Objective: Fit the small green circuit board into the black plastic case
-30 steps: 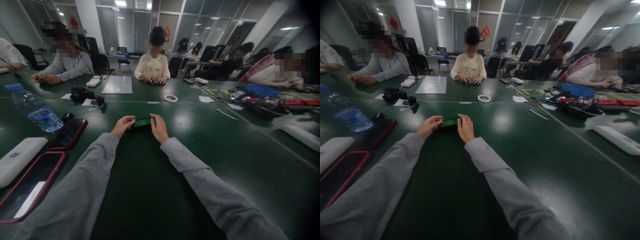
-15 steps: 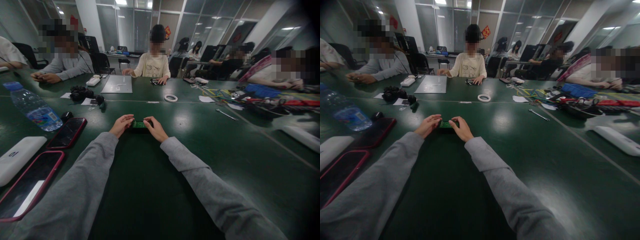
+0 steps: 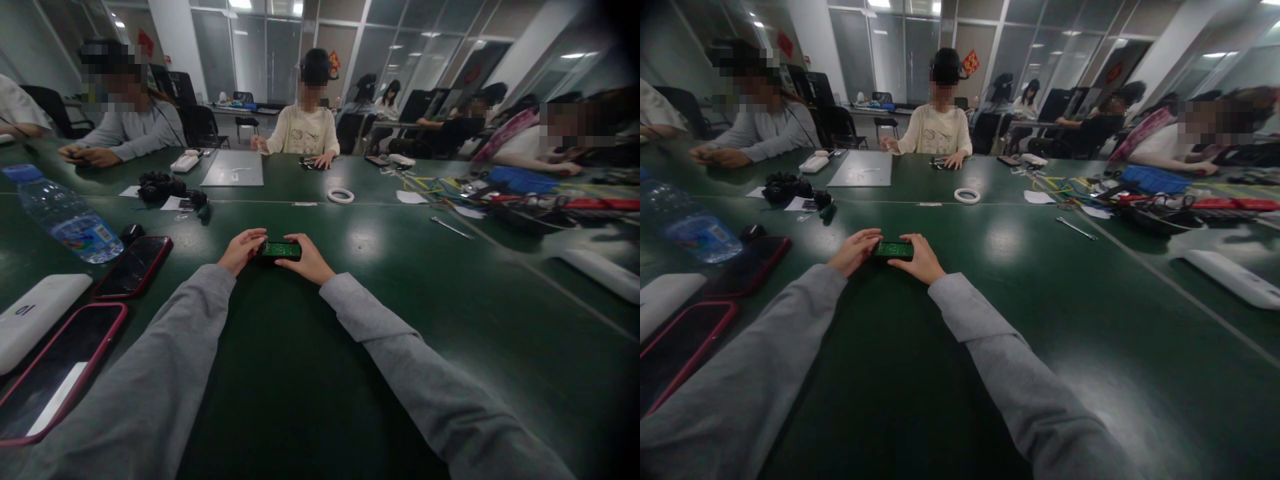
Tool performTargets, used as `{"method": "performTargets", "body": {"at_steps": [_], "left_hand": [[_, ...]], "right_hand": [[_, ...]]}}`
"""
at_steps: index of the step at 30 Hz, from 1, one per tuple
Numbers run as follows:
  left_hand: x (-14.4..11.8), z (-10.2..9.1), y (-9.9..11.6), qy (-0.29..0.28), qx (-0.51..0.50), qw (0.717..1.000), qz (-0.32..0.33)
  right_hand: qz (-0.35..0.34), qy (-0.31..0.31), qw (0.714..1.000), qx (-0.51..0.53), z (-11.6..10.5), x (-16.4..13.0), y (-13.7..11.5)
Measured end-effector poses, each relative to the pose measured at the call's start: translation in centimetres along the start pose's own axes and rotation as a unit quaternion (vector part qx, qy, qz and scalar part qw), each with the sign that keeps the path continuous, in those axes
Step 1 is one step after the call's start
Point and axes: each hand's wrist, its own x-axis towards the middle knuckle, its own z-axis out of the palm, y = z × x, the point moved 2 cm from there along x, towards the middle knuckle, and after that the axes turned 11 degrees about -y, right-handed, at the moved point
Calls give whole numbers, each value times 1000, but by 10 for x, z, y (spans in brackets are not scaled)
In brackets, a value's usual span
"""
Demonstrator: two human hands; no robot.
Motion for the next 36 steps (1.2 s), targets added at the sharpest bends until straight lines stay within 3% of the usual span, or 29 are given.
{"method": "performTargets", "body": {"at_steps": [11,24,33,36], "left_hand": [[-4,4,3,-32,31,999,-15],[-1,1,0,-19,44,999,-11],[0,3,-6,-11,233,972,40],[-1,5,-4,-7,250,967,36]], "right_hand": [[10,-6,1000,-22,0,-1,-2],[12,-7,1000,-28,0,-1,-4],[10,-5,999,-31,-1,-1,-6],[10,-8,999,-32,-1,-1,-5]]}}
